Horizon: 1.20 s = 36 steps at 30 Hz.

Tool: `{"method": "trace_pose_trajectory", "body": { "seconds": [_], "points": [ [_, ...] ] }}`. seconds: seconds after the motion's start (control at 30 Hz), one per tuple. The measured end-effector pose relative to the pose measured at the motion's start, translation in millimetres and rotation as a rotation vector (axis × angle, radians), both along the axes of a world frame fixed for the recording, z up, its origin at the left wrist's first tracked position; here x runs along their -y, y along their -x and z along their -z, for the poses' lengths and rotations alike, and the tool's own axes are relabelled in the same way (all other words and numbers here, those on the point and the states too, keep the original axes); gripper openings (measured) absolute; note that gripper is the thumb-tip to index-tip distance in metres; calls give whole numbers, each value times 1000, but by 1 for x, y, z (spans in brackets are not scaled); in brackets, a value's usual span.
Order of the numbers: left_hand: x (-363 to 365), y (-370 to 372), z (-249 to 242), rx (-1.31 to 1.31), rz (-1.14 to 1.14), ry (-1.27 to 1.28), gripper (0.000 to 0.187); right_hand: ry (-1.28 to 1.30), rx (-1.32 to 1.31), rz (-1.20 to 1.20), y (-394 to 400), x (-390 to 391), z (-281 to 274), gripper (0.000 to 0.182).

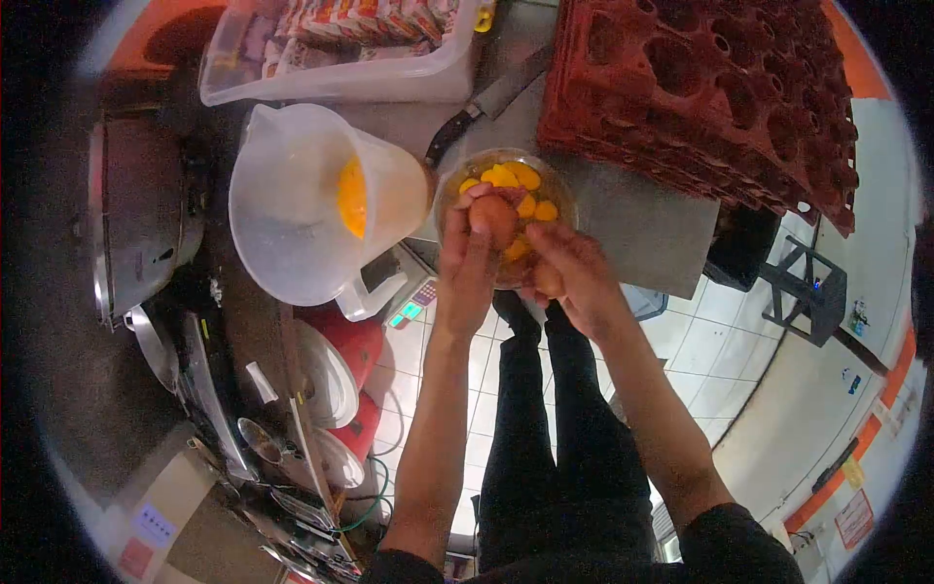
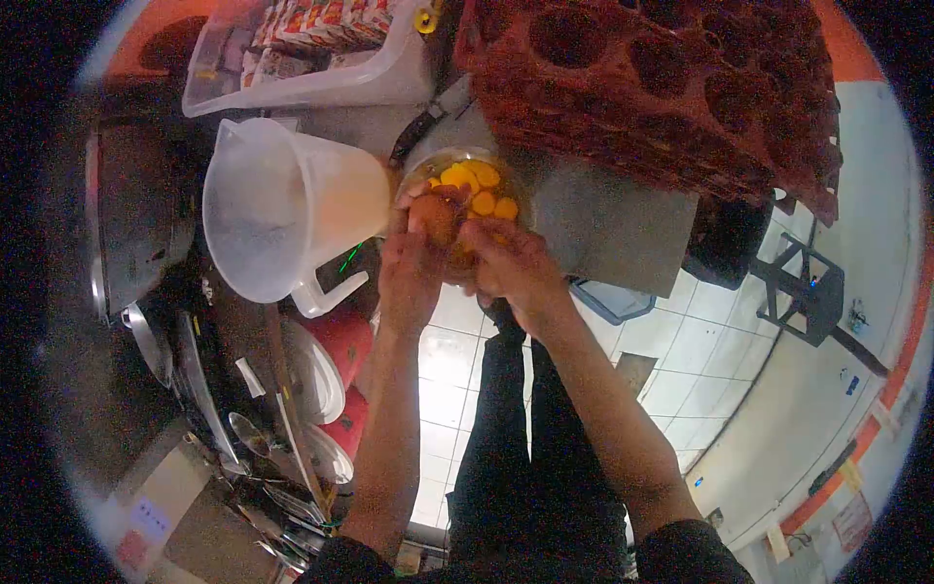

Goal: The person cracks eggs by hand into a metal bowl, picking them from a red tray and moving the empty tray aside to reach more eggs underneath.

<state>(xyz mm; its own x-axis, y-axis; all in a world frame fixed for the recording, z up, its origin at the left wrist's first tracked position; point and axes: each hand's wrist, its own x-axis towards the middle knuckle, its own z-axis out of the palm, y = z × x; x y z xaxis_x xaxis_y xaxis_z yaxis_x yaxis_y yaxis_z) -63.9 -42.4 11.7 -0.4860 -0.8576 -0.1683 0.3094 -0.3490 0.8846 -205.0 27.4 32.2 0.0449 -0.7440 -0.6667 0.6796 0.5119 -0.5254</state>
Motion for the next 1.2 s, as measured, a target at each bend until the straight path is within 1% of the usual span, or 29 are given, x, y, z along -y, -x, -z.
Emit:
{"method": "trace_pose_trajectory", "body": {
  "seconds": [0.03,0.1,0.13,0.2,0.23,0.27,0.3,0.33,0.37,0.4,0.43,0.47,0.5,0.53,0.57,0.63,0.67,0.73,0.8,0.83,0.87,0.9,0.93,0.97,1.03,1.2],
  "points": [
    [-1,1,2,2,2,-2,45,-2,2,2,-4,3,-3,37],
    [-5,1,3,71,26,-35,42,26,-78,137,-14,7,-8,43],
    [-3,0,2,74,33,-37,42,23,-74,143,-13,6,-4,43],
    [9,-4,-6,138,113,181,32,77,-275,144,-8,8,5,43],
    [13,-7,-9,220,111,174,31,78,-275,145,-4,8,6,43],
    [17,-9,-13,220,112,172,31,108,-467,35,1,8,4,43],
    [21,-11,-18,325,160,248,32,138,-657,-77,5,9,2,44],
    [25,-12,-22,431,208,326,33,140,-656,-77,6,10,2,44],
    [28,-12,-27,433,207,328,33,181,-757,-102,7,12,1,43],
    [31,-11,-30,532,246,347,34,223,-859,-125,8,12,1,42],
    [33,-11,-33,632,285,365,36,225,-858,-124,9,12,3,42],
    [34,-11,-34,633,286,364,36,265,-979,-131,8,10,5,42],
    [36,-11,-34,685,316,438,40,305,-1100,-137,8,9,7,43],
    [37,-10,-34,736,346,512,45,304,-1100,-138,8,9,8,43],
    [37,-9,-34,736,347,511,45,326,-1150,-163,7,9,7,44],
    [39,-7,-33,873,394,602,46,348,-1198,-191,5,10,9,45],
    [38,-8,-26,874,395,601,46,369,-1248,-162,3,10,11,44],
    [36,-12,-6,739,297,595,44,392,-1297,-134,0,11,16,43],
    [34,-13,-4,776,289,616,43,419,-1390,-124,-2,12,22,41],
    [34,-14,-4,812,279,638,42,421,-1389,-124,-2,13,22,41],
    [34,-15,-4,813,278,638,42,413,-1325,-115,-2,13,22,42],
    [35,-16,-6,795,280,663,43,404,-1261,-106,-2,14,21,44],
    [35,-16,-7,776,280,690,43,405,-1261,-106,-1,14,23,44],
    [36,-17,-9,776,280,689,43,451,-1311,-117,1,13,25,45],
    [39,-18,-15,787,229,870,43,498,-1360,-129,6,14,27,47],
    [37,-17,-25,825,252,909,44,591,-1472,-297,16,17,18,54]
  ]
}}
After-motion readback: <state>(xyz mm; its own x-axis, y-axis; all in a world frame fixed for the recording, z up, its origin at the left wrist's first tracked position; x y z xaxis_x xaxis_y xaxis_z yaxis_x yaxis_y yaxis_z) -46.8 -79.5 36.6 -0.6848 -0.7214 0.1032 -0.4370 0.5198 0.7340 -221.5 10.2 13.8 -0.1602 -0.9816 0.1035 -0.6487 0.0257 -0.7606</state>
